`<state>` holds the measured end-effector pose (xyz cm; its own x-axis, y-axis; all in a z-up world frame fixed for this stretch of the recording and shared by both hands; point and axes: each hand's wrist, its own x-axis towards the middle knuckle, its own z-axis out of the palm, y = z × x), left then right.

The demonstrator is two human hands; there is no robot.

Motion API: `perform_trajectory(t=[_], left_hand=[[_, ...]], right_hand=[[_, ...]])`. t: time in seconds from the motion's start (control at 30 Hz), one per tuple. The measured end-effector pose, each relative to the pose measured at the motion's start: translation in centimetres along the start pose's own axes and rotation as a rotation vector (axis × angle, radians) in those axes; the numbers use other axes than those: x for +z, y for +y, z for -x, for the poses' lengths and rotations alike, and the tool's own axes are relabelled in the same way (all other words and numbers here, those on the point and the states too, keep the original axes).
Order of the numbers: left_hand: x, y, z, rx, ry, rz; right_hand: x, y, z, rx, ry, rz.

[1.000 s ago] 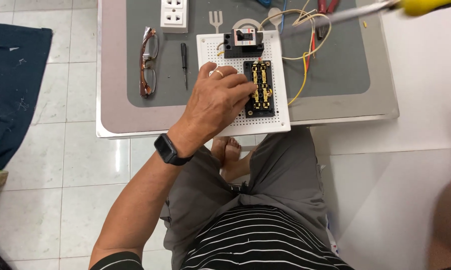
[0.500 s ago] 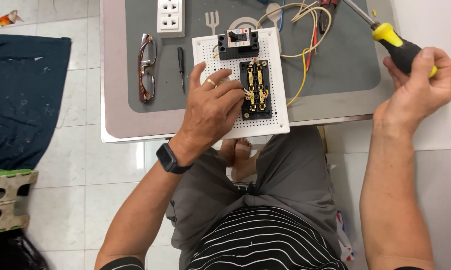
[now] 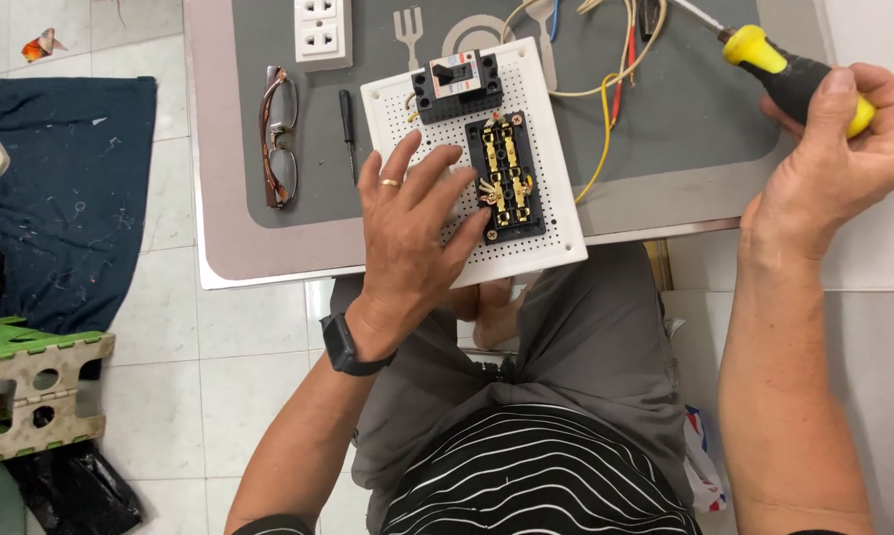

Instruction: Installing and wiring a circuit breaker onto an electrical mounting board with power sockets.

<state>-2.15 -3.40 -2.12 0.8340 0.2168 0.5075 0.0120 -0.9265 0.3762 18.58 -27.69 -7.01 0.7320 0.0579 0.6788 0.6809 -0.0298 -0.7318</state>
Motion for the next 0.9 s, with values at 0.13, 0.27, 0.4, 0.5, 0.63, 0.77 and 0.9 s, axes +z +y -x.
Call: perform_trajectory(t=[0.13, 0.27, 0.4, 0.5, 0.63, 0.77, 0.9], left_hand=[[-0.1, 0.2, -0.1, 0.086, 0.029, -0.052], [-0.2, 0.8, 0.0, 0.114, 0.045, -0.155], [0.2, 2.5, 0.0, 0.019, 0.052, -0.193], [0.8, 2.9, -0.1, -0.048, 0.079, -0.111], [1.1, 2.5, 0.3, -0.031, 0.128, -0.018], [1.0, 2.3, 0.2, 0.003, 0.123, 0.037], [0.5, 2.4, 0.0, 0.021, 0.12, 0.067]], right_hand=[[0.1, 0.1, 0.0, -0.008, -0.007, -0.026], [0.2, -0.4, 0.0, 0.001, -0.011, -0.005], [0.5, -1.5, 0.0, -0.062, -0.103, 0.225], [0.7, -2.1, 0.2, -0.1, -0.215, 0.412], [0.9, -3.2, 0.7, -0.096, -0.284, 0.398], [0.8, -4.5, 1.2, -0.126, -0.256, 0.419], [1.1, -7.4, 3.6, -0.244, -0.228, 0.45]])
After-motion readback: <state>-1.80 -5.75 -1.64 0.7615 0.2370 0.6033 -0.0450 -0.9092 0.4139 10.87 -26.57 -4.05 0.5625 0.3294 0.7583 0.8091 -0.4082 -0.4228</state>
